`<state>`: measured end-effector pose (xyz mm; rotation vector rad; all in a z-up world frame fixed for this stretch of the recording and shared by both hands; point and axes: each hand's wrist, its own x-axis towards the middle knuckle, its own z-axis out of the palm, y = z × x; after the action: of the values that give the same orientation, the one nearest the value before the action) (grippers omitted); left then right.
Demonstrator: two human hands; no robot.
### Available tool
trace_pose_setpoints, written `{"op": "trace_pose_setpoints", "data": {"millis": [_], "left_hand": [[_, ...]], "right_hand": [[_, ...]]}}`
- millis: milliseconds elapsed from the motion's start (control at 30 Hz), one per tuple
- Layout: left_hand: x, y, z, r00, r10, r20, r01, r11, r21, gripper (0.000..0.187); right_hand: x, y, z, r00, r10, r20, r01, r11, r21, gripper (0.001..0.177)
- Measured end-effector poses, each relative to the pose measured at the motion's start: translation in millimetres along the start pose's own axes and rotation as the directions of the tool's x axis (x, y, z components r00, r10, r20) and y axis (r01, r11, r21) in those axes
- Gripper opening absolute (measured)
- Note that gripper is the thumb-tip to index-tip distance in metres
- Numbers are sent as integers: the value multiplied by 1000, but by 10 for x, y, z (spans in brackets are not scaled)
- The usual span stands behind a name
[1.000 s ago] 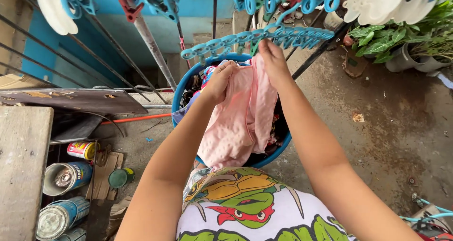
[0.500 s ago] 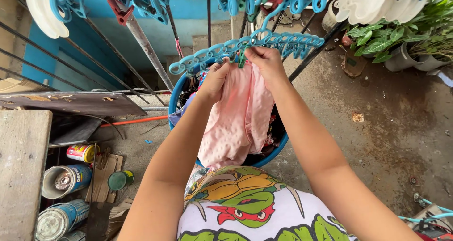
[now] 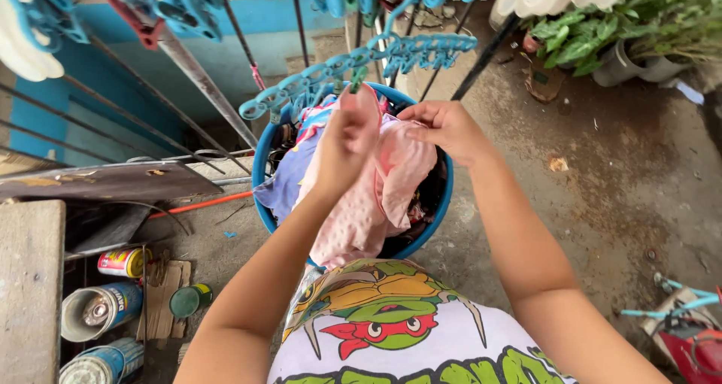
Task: The recorder takes various articles of clothing from a blue plastic basket and hangs them onto a plastic hanging laundry rack.
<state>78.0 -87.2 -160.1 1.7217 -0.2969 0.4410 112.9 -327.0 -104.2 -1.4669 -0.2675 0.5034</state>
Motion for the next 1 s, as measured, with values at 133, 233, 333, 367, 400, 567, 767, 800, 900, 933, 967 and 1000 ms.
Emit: {"op": "trace_pose_setpoints", "data": {"millis": [133, 233, 333, 367, 400, 567, 767, 800, 900, 933, 967, 1000], "left_hand": [[192, 513, 250, 971, 124, 205, -107, 990, -89, 52], [331, 614, 307, 940, 76, 333, -51, 995, -83, 44], [463, 690, 270, 937, 85, 339, -88, 996, -6, 30], [501, 658, 275, 939, 146, 310, -165, 986, 35, 25], [540, 625, 280, 936, 208, 284, -239, 968, 78, 21], [715, 949, 354, 927, 193, 320, -216, 976, 39, 12], [533, 351, 602, 875, 51, 481, 217, 848, -484, 13], [432, 94, 687, 859, 8, 512, 344, 731, -588, 17], [201, -121, 869, 788, -345, 510, 615, 485, -622, 17], [150, -365, 935, 790, -346, 506, 613, 486, -623, 17], [101, -604, 1014, 756, -413, 508, 650, 379, -659, 18], [54, -842, 1094, 715, -475, 513, 673, 268, -690, 19]], "right_hand": [[-191, -191, -55, 997, -12, -74, -1, 986, -165, 26], [-337, -359, -118, 983, -152, -105, 126, 967, -221, 32], [-510, -423, -266, 982, -163, -98, 95, 865, -493, 42], [-567, -436, -347, 969, -93, -230, -52, 831, -553, 32], [-624, -448, -425, 932, -31, -362, -203, 783, -589, 22], [-841, -552, -617, 899, -296, -323, 281, 955, -94, 14], [-612, -401, -633, 871, -298, -391, 146, 916, -374, 11], [-500, -310, -624, 879, -261, -398, -56, 773, -632, 13], [-229, -337, -215, 891, -333, -308, 79, 782, -618, 22], [-33, -151, -259, 892, -333, -304, 81, 782, -618, 22], [155, 29, -313, 887, -388, -249, 174, 782, -599, 22], [344, 208, -366, 876, -443, -194, 265, 775, -574, 23]]}}
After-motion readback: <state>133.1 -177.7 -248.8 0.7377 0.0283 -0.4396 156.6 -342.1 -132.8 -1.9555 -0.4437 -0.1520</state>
